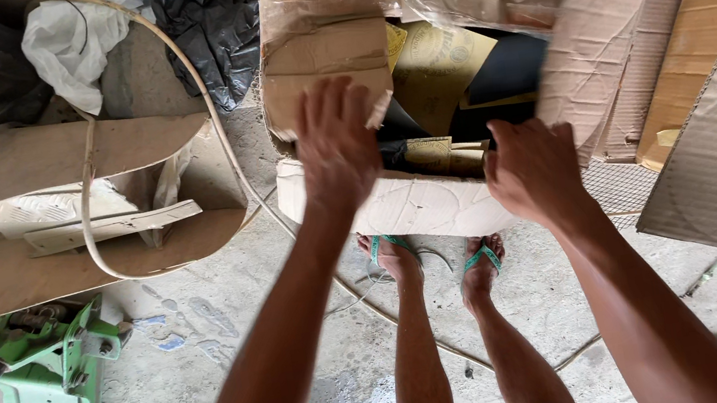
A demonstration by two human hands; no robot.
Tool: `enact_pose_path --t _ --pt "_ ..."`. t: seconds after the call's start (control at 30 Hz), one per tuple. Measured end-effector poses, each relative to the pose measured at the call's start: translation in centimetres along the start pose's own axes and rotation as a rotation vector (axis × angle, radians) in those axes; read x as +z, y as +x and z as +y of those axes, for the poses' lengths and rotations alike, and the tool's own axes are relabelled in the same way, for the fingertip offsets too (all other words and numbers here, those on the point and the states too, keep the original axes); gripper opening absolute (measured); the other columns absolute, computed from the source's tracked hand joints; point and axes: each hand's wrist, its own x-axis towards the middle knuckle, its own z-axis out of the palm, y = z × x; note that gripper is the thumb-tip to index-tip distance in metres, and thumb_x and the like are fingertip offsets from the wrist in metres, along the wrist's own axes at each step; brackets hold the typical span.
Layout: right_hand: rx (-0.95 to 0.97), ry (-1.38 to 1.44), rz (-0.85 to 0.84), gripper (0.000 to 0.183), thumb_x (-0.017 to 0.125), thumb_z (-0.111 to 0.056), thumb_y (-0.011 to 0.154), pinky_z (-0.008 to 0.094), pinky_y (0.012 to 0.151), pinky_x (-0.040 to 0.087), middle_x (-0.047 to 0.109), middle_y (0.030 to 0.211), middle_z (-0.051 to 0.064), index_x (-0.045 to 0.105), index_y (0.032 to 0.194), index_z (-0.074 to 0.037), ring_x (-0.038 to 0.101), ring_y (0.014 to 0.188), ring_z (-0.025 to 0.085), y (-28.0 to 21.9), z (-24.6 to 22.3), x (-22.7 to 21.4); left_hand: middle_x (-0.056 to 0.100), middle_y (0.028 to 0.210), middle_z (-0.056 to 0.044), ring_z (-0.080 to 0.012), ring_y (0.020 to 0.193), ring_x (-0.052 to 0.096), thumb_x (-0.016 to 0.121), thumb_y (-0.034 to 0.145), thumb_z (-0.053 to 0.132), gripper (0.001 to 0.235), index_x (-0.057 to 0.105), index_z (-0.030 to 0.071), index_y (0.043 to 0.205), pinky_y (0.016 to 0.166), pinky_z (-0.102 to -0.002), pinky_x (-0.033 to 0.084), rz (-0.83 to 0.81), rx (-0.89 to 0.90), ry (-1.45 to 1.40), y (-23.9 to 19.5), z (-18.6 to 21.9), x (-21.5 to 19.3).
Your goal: The person sands a long green car bumper with a sanding block, then wipes the surface with a cloth. They later retrieve a sheet of sandpaper from a cardboard box and fold it.
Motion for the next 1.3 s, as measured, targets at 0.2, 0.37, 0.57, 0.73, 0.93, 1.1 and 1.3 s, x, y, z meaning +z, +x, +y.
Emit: enact_pose_path --t 0.2,0.37,0.57,0.73,0.93,1.1,1.3 --pt "0.291 0.038 -0.073 0.06 0.045 -0.04 0.09 0.053 0.096 0.039 0.059 0.133 0.021 0.05 0.139 -0.006 0.053 0.123 0.037 -6.7 -0.2 -4.3 0.06 0.109 -0.01 -0.0324 0.113 0.058 0.059 0.086 0.024 0.032 0.058 0.013 0.116 0.095 -0.045 0.046 -0.056 0.026 -0.087 -4.6 5.9 5.6" --pt "0.469 0.451 -0.045 0.077 0.056 -0.033 0.084 0.062 0.108 0.03 0.028 0.149 0.04 0.033 0.144 0.01 0.031 0.136 0.054 -5.6 0.8 -1.3 0.064 0.105 -0.008 -0.0336 0.116 0.058 0.065 0.085 0.035 0.042 0.058 0.014 0.12 0.1 -0.047 0.043 -0.227 -0.01 -0.112 -5.4 6.4 10.6" --pt "0.649 0.832 0.374 0.057 0.057 -0.018 0.087 0.051 0.095 0.046 0.05 0.127 0.026 0.041 0.137 0.004 0.057 0.114 0.041 -0.6 7.6 12.3 0.057 0.086 -0.008 -0.0326 0.083 0.065 0.06 0.087 0.045 0.036 0.066 0.01 0.08 0.084 -0.046 0.049 -0.205 -0.013 -0.08 -6.4 6.3 11.6" --pt "0.82 1.575 0.467 0.045 0.066 -0.02 0.089 0.04 0.086 0.047 0.047 0.113 0.008 0.047 0.127 -0.005 0.045 0.103 0.019 5.0 8.7 15.8 0.055 0.082 -0.006 -0.0317 0.077 0.065 0.066 0.082 0.039 0.029 0.069 0.012 0.073 0.087 -0.045 0.049 -0.235 -0.028 -0.069 -7.0 6.3 10.3" --pt "0.824 1.929 0.676 0.053 0.072 -0.018 0.091 0.058 0.101 0.039 0.043 0.129 0.014 0.046 0.137 -0.014 0.049 0.12 0.037 8.3 8.9 15.8 0.054 0.083 -0.009 -0.0333 0.076 0.063 0.074 0.069 0.03 0.027 0.064 0.009 0.083 0.077 -0.046 0.05 -0.177 -0.141 -0.058 -4.5 8.4 9.0" --pt "0.529 1.921 0.59 0.025 0.064 -0.016 0.092 0.051 0.097 0.048 0.056 0.103 0.003 0.057 0.116 -0.014 0.06 0.102 0.022 6.0 8.4 13.7 0.048 0.115 -0.013 -0.0351 0.107 0.054 0.086 0.062 0.033 0.071 0.052 0.01 0.119 0.088 -0.046 0.046 -0.188 -0.109 0.045 -0.3 12.0 10.9" --pt "0.404 2.023 0.493 0.02 0.056 -0.014 0.085 0.046 0.094 0.052 0.059 0.103 -0.003 0.056 0.105 -0.017 0.059 0.1 0.016 6.4 10.0 14.3 0.04 0.138 -0.017 -0.0383 0.135 0.038 0.077 0.079 0.031 0.069 0.042 0.014 0.136 0.107 -0.052 0.037 -0.334 0.016 0.044 3.1 12.6 16.5"
